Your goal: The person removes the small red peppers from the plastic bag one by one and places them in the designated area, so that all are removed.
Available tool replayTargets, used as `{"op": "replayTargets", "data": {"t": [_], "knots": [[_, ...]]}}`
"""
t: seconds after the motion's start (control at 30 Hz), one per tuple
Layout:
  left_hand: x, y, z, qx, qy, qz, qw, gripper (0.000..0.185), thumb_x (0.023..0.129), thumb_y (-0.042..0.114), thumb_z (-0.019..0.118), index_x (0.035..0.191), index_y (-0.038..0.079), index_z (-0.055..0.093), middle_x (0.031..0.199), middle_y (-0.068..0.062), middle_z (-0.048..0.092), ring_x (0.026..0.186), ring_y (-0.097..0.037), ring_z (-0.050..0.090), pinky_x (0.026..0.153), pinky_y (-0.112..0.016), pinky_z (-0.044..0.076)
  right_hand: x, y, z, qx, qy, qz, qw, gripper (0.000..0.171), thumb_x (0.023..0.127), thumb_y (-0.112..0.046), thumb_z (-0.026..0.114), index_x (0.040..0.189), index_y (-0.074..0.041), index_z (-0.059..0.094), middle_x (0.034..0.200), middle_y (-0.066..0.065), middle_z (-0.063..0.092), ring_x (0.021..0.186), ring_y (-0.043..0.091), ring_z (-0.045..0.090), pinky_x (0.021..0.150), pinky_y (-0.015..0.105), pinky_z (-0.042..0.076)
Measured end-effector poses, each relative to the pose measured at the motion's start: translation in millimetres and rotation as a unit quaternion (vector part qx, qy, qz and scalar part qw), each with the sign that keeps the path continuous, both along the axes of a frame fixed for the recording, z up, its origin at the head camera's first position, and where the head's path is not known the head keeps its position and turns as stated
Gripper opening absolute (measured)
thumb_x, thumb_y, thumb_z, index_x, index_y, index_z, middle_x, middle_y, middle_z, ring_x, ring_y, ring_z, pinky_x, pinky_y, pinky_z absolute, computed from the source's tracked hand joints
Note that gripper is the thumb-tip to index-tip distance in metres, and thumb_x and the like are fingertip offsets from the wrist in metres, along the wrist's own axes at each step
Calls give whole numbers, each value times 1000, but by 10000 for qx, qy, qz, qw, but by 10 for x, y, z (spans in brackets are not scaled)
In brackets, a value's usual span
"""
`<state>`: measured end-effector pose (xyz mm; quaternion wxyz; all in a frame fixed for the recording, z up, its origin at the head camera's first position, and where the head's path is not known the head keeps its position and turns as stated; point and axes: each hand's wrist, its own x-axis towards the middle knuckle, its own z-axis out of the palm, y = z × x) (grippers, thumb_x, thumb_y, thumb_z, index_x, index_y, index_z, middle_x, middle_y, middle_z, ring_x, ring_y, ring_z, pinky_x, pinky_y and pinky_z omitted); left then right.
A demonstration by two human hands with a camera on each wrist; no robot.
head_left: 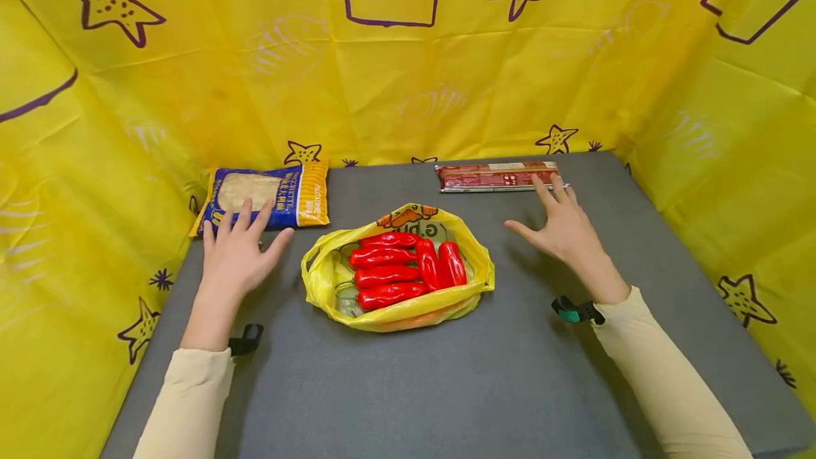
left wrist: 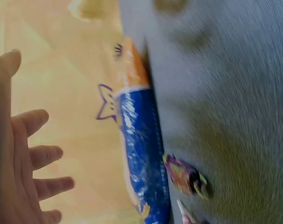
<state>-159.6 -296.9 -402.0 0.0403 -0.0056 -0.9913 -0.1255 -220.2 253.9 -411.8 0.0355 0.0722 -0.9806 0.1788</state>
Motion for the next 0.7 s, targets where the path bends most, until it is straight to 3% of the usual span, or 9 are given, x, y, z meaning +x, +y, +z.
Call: {"op": "replayTargets", "data": {"t": [0.17,0.3,0.37,0.53,0.7], "knots": [[148,105,66,763,278,-201,9965,75,109,64,38,171,24,26,171,-24,30,153,-54,25,121,-76,-5,32,-115,-24,-844,381,263,9954,103,92,-63,73,171,-23,22,173,25,22,150,58,33,109,80,33],[273,229,88,1248,528,-450,9898,68,110,53,47,168,21,34,170,-20,35,153,-51,31,121,-77,0,22,-262,-50,-1294,681,456,9882,96,91,-56,78,169,-21,33,172,18,33,154,47,33,114,74,33],[334,288,82,1393,567,-497,9874,66,110,51,50,167,21,37,170,-18,36,153,-50,33,122,-76,7,14,-352,-57,-1506,750,575,9841,94,91,-53,79,168,-21,36,171,15,36,156,42,33,112,70,41],[484,433,2,1674,623,-545,9824,62,110,45,55,165,22,41,169,-14,39,152,-49,37,121,-71,24,17,-584,-55,-1949,835,924,9729,88,92,-44,82,166,-21,40,169,13,40,147,42,47,91,61,59],[638,571,-134,1796,894,-733,9769,56,108,37,61,161,23,50,163,-10,50,147,-42,47,117,-67,34,15,-796,-58,-1919,1030,1200,9686,83,91,-39,84,161,-16,48,161,18,49,121,44,65,84,58,62]]}}
